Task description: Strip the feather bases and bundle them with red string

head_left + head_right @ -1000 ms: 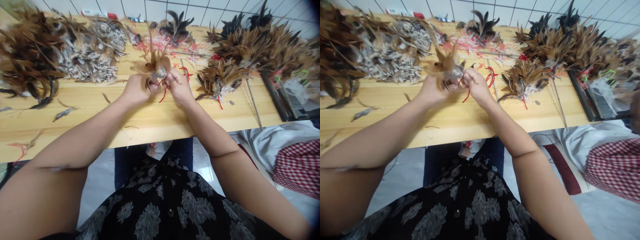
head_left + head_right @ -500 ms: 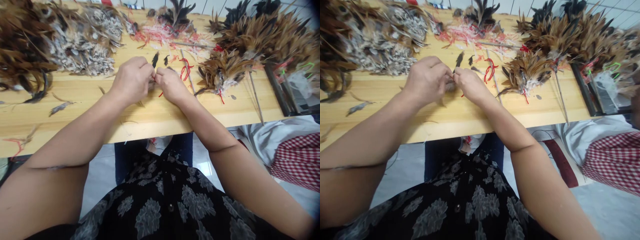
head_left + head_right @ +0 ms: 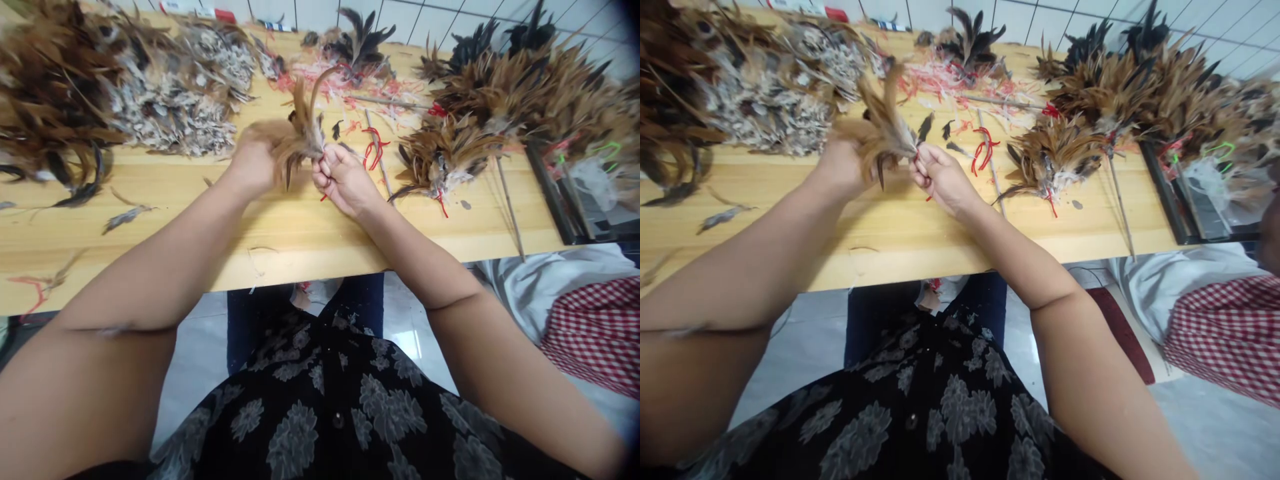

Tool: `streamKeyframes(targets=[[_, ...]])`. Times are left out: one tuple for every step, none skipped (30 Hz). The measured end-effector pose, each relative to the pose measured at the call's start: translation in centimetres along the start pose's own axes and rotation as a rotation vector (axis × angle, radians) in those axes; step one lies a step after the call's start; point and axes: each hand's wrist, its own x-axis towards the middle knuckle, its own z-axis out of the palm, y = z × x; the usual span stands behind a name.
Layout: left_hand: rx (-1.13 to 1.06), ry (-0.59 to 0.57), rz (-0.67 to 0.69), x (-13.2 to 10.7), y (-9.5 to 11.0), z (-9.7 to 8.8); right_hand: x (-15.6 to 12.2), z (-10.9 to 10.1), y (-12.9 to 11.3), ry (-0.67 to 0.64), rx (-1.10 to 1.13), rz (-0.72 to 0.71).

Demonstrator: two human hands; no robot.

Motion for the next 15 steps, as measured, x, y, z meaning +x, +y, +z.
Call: streamKeyframes(targets=[[-0.030, 0.071, -0.042, -0.1, 0.1, 0.3, -0.1, 0.1, -0.2, 0.014, 0.045, 0.036], [-0.067, 0.148, -0.078, -0.3, 0.2, 0.6, -0.1, 0.1, -0.5, 0.024, 0.080, 0.062], [-0.080, 0.204, -0.090, -0.5, 0.2, 1.0, -0.1, 0.1, -0.7, 0.031, 0.108, 0.078], [-0.078, 0.237, -0.078, -0.6, 0.1, 1.4, -0.1, 0.0, -0.9, 0.035, 0.133, 0.087], [-0.071, 0.253, -0.057, -0.7, 0.0, 1.8, -0.1, -0.1, -1.1, 0.037, 0.158, 0.090], [-0.062, 0.259, -0.034, -0.8, -0.1, 2.2, 0.0, -0.1, -1.2, 0.039, 0.184, 0.093], [-0.050, 0.262, -0.008, -0.9, -0.1, 2.6, 0.0, -0.2, -1.3, 0.042, 0.209, 0.100], [-0.037, 0.262, 0.016, -1.0, -0.1, 2.9, 0.1, -0.3, -1.4, 0.048, 0.234, 0.112], [-0.021, 0.262, 0.038, -1.1, 0.1, 3.0, 0.2, -0.3, -1.3, 0.058, 0.255, 0.130], [-0.007, 0.258, 0.057, -1.2, 0.4, 3.1, 0.3, -0.2, -1.3, 0.070, 0.269, 0.151], [0.004, 0.252, 0.068, -1.3, 0.8, 3.0, 0.4, -0.2, -1.1, 0.079, 0.276, 0.170], [0.007, 0.243, 0.068, -1.4, 1.2, 2.8, 0.6, -0.2, -0.9, 0.086, 0.274, 0.184], [0.002, 0.227, 0.060, -1.5, 1.6, 2.6, 0.9, -0.2, -0.6, 0.088, 0.264, 0.194], [-0.011, 0.209, 0.049, -1.5, 2.0, 2.4, 1.1, -0.2, -0.3, 0.088, 0.251, 0.197], [-0.033, 0.195, 0.045, -1.5, 2.3, 2.3, 1.4, -0.3, 0.0, 0.085, 0.234, 0.194]])
